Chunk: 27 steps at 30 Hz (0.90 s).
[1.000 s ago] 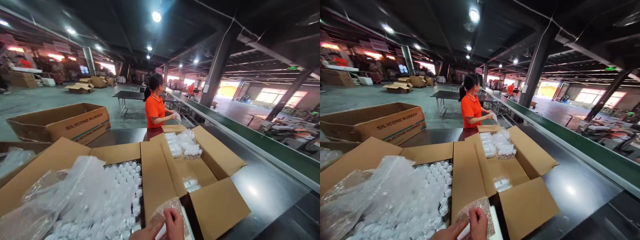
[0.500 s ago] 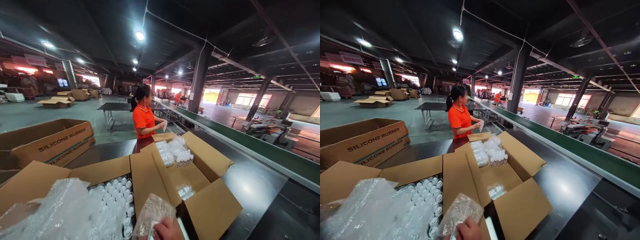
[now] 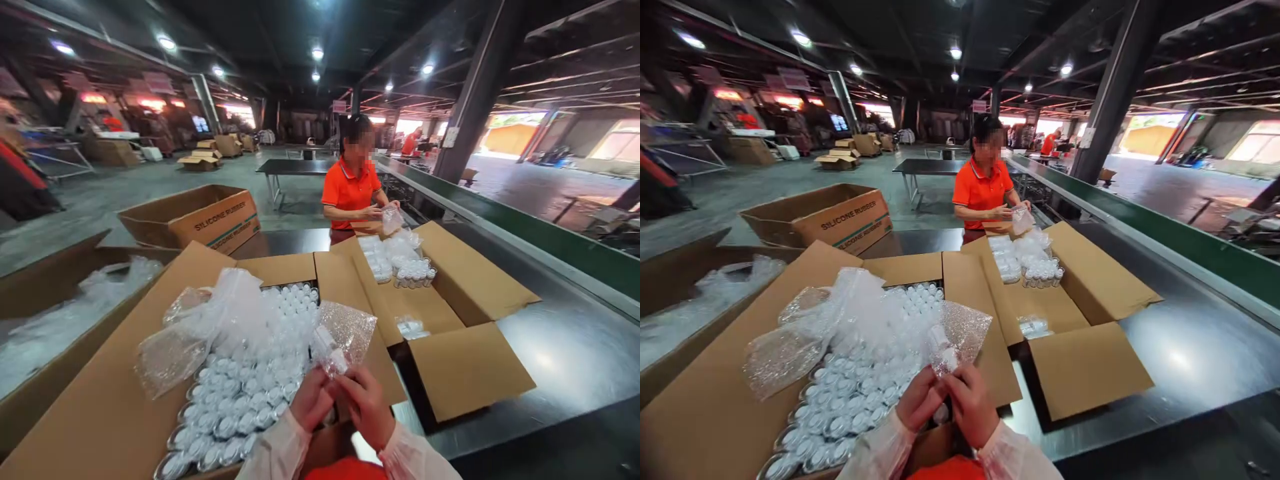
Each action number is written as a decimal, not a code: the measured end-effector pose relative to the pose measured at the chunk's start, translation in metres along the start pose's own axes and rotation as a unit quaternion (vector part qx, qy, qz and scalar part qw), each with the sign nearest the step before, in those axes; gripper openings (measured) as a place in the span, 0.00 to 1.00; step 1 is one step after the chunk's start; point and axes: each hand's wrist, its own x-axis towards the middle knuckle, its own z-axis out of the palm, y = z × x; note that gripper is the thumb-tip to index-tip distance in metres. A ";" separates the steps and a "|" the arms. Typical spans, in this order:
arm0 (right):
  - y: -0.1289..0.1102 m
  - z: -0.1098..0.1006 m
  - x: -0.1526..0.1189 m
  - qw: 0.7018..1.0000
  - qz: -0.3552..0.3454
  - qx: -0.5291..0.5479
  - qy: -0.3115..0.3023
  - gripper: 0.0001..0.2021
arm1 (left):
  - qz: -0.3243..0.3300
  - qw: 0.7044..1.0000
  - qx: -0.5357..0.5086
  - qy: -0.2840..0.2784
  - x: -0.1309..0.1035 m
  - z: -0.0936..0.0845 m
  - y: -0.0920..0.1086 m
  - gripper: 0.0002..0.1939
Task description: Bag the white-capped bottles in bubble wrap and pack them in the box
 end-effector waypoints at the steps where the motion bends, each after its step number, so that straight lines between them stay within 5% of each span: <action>1: 0.001 0.002 -0.001 1.000 -0.001 0.004 -0.006 0.16 | 0.011 1.000 -0.010 -0.001 0.001 0.002 0.001 0.14; 8: -0.002 0.018 -0.010 0.999 -0.004 0.036 -0.036 0.15 | 0.068 0.990 0.115 0.036 0.001 0.017 0.015 0.11; 11: -0.003 0.021 -0.010 0.998 0.004 0.050 -0.046 0.14 | 0.073 0.982 0.174 0.008 -0.001 0.019 0.025 0.12; 15: -0.005 0.028 -0.016 0.993 0.025 0.076 -0.086 0.12 | -0.002 0.979 0.189 -0.072 -0.006 0.008 0.038 0.17; 20: -0.010 0.032 -0.017 0.969 0.067 0.149 -0.184 0.12 | -0.020 0.954 0.288 -0.081 -0.004 -0.011 0.042 0.19; 25: 0.034 0.006 0.033 0.960 0.173 0.141 -0.167 0.15 | -0.119 0.966 0.202 -0.105 0.002 -0.018 0.056 0.30; 27: 0.067 -0.002 0.060 0.944 0.198 0.142 -0.223 0.21 | -0.179 0.949 0.219 -0.140 0.006 -0.015 0.069 0.40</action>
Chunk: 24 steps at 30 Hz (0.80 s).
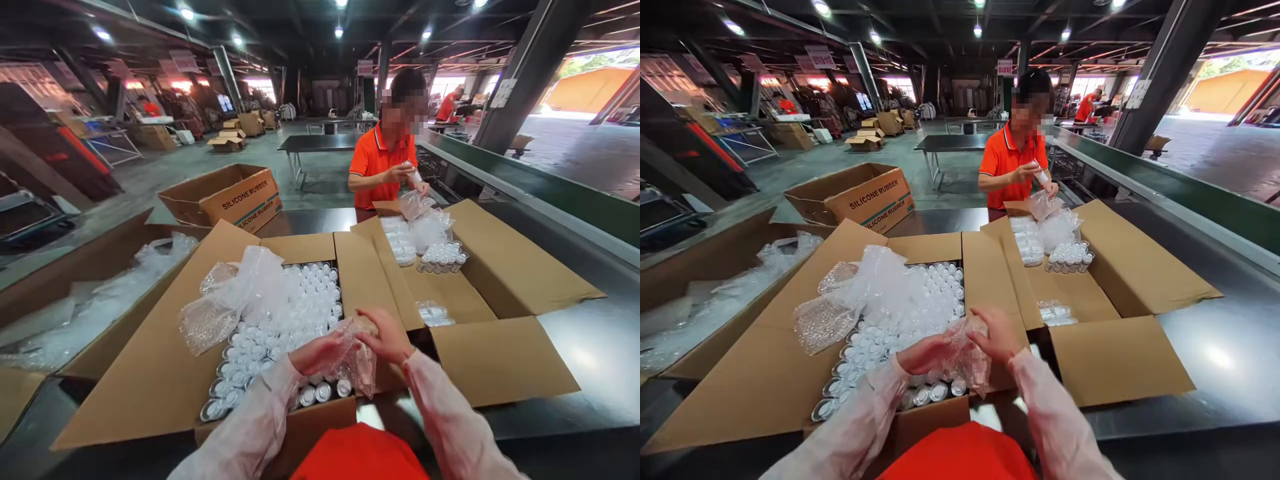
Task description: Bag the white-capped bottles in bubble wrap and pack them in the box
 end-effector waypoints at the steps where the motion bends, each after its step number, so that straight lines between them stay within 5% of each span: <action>1: 0.010 -0.011 0.014 0.996 0.011 0.025 -0.082 0.27 | -0.034 0.999 0.033 -0.024 0.000 -0.001 0.008 0.44; 3: 0.028 -0.021 0.038 0.960 0.032 0.108 -0.257 0.36 | -0.065 0.987 0.131 -0.062 0.000 -0.003 0.024 0.50; 5: 0.042 -0.021 0.053 0.917 0.044 0.166 -0.361 0.38 | -0.026 0.968 0.242 -0.064 0.003 -0.004 0.036 0.53; 10: 0.050 -0.019 0.054 0.911 0.032 0.161 -0.379 0.25 | 0.061 0.917 0.394 0.008 -0.002 0.004 0.055 0.44; 14: 0.039 -0.015 0.041 0.954 -0.001 0.195 -0.229 0.22 | 0.122 0.899 0.420 0.036 -0.029 0.016 0.078 0.29; 17: 0.031 -0.002 0.032 0.970 0.018 0.223 -0.100 0.25 | 0.237 0.847 0.427 0.211 -0.049 0.014 0.086 0.19; 20: 0.023 0.003 0.024 0.967 0.044 0.249 0.039 0.23 | 0.380 0.799 0.277 0.375 -0.055 -0.001 0.071 0.28; 22: 0.017 0.002 0.019 0.952 0.055 0.281 0.111 0.23 | 0.381 0.835 0.164 0.361 -0.046 -0.011 0.050 0.43; 24: 0.012 0.001 0.013 0.941 0.063 0.307 0.128 0.23 | 0.297 0.914 0.091 0.262 -0.030 -0.014 0.025 0.47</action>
